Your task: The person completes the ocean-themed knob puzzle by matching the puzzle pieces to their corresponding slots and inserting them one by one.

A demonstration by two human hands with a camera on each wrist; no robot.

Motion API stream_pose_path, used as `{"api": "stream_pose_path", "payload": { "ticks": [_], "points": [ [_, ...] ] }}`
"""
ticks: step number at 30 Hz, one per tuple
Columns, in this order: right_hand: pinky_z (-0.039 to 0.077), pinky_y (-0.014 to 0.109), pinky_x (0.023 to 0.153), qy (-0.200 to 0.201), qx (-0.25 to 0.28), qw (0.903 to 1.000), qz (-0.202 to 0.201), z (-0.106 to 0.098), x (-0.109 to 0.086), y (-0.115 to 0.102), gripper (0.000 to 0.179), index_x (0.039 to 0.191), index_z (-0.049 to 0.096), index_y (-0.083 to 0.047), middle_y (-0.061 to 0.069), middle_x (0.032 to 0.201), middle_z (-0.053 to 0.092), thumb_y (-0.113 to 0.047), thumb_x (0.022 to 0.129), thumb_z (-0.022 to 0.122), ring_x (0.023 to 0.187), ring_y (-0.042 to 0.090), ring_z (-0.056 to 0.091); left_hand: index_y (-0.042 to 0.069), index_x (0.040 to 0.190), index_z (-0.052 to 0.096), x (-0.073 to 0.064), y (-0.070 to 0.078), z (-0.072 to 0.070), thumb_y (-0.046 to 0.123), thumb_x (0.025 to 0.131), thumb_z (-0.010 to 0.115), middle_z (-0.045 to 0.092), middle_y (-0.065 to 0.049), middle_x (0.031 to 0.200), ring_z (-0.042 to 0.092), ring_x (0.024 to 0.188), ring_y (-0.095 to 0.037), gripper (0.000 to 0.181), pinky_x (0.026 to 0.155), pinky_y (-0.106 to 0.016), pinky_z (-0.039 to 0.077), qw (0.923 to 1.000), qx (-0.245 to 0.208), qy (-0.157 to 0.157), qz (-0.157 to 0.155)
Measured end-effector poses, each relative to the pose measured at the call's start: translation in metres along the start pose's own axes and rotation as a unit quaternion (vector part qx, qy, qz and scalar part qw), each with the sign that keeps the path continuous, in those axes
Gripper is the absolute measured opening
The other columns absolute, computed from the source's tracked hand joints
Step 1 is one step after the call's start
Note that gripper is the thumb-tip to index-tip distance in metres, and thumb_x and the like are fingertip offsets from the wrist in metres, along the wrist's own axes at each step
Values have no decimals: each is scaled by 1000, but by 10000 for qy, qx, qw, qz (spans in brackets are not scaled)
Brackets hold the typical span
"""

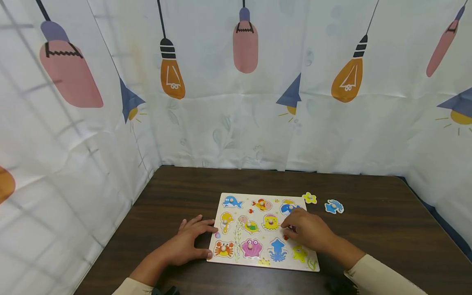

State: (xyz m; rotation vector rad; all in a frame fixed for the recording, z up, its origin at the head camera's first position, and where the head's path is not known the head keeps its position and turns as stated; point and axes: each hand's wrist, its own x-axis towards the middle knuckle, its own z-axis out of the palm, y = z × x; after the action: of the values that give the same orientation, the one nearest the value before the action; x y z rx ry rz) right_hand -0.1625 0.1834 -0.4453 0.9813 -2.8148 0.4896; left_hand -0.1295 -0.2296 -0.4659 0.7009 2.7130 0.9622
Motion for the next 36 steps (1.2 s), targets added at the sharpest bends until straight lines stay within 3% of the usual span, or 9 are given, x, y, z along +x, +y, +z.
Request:
{"api": "stream_pose_path", "payload": {
  "ticks": [4, 10, 22, 27, 33, 36],
  "points": [
    [55, 28, 71, 58, -116, 9992, 384, -6, -5, 12, 14, 99, 81, -25, -17, 97, 66, -27, 85, 85, 96, 8, 60, 32, 137, 63, 0, -1, 0, 47, 83, 83, 46, 0, 156, 19, 151, -44, 59, 111, -76, -3, 10000, 3, -6, 17],
    [59, 40, 81, 125, -124, 9964, 833, -15, -16, 34, 19, 102, 81, -21, -8, 104, 69, -24, 84, 86, 104, 19, 63, 32, 136, 63, 0, 0, -1, 47, 83, 83, 47, -1, 156, 19, 151, -45, 59, 110, -76, -3, 10000, 15, 11, 28],
    [57, 39, 64, 477, -318, 9925, 1083, -30, -34, 77, 20, 103, 79, -18, 2, 106, 68, -19, 85, 85, 99, 26, 66, 33, 136, 62, 0, 0, -1, 46, 83, 83, 47, 0, 156, 19, 151, -44, 58, 110, -76, -3, 10000, -31, 6, -4],
    [56, 39, 61, 548, -448, 9907, 1159, -37, -36, 92, 22, 108, 79, -14, 4, 106, 70, -15, 86, 84, 103, 29, 62, 33, 137, 62, -1, 1, -1, 47, 83, 83, 47, 0, 155, 19, 151, -45, 59, 110, -76, -4, 10000, -51, 17, 16],
    [59, 47, 68, 610, -574, 9897, 1160, -40, -41, 106, 25, 109, 78, -11, 8, 107, 72, -12, 85, 84, 109, 35, 60, 34, 137, 62, 0, 1, -1, 47, 83, 83, 47, 1, 155, 19, 151, -44, 59, 110, -76, -3, 10000, -60, -2, 0],
    [57, 43, 63, 611, -580, 9900, 1130, -41, -43, 111, 26, 110, 77, -9, 10, 109, 72, -10, 85, 83, 110, 37, 60, 34, 137, 62, 0, 1, -1, 47, 83, 83, 47, 1, 155, 18, 152, -44, 59, 111, -76, -3, 10000, -50, -12, -11]
  ]
}}
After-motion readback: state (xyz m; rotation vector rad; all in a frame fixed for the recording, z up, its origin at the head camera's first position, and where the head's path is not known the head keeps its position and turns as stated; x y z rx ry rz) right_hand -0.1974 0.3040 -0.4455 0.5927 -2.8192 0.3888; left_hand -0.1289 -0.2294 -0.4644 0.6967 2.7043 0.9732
